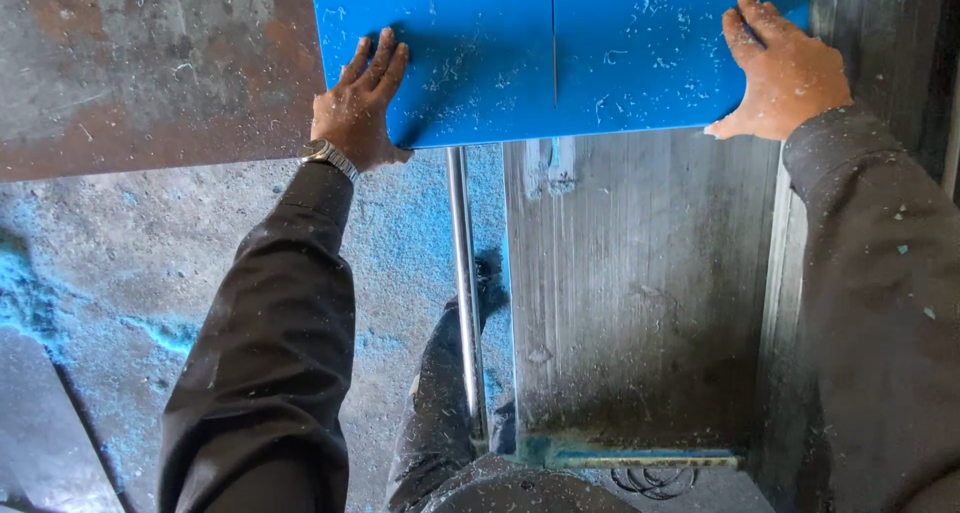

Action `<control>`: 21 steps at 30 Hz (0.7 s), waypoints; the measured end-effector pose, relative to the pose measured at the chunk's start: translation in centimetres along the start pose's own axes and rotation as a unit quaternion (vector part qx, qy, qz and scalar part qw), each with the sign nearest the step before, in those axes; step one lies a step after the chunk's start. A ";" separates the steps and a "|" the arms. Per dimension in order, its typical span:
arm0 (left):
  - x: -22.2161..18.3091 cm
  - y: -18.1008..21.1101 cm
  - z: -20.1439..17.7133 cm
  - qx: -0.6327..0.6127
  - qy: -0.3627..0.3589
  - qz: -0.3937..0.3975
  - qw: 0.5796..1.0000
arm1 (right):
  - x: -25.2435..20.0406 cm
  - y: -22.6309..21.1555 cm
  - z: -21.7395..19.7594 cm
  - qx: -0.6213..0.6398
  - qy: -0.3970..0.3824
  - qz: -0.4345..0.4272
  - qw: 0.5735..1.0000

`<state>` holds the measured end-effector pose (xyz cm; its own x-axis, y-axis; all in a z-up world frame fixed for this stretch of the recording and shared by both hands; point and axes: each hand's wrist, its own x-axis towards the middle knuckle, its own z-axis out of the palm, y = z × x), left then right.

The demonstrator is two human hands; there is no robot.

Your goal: Cutting large blue plastic sheets using a table saw and marking progress on a production checklist.

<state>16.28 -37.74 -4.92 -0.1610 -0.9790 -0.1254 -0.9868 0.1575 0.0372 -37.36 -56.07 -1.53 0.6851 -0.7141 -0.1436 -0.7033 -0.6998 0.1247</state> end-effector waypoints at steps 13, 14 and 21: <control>6.7 -7.8 -0.1 -0.011 -0.009 0.016 1.000 | 9.2 3.9 -0.2 -0.032 0.013 -0.018 0.999; 7.4 -8.1 -0.6 -0.010 -0.005 0.020 1.000 | 10.4 4.5 -0.2 -0.035 0.014 -0.013 0.999; 9.5 -8.6 -1.0 -0.052 -0.001 0.004 0.999 | 17.3 7.9 1.7 -0.016 0.007 0.003 1.000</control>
<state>23.27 -48.55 -5.40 -0.1699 -0.9774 -0.1262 -0.9782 0.1517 0.1418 -31.36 -73.94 -4.66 0.6833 -0.7187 -0.1286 -0.7014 -0.6951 0.1578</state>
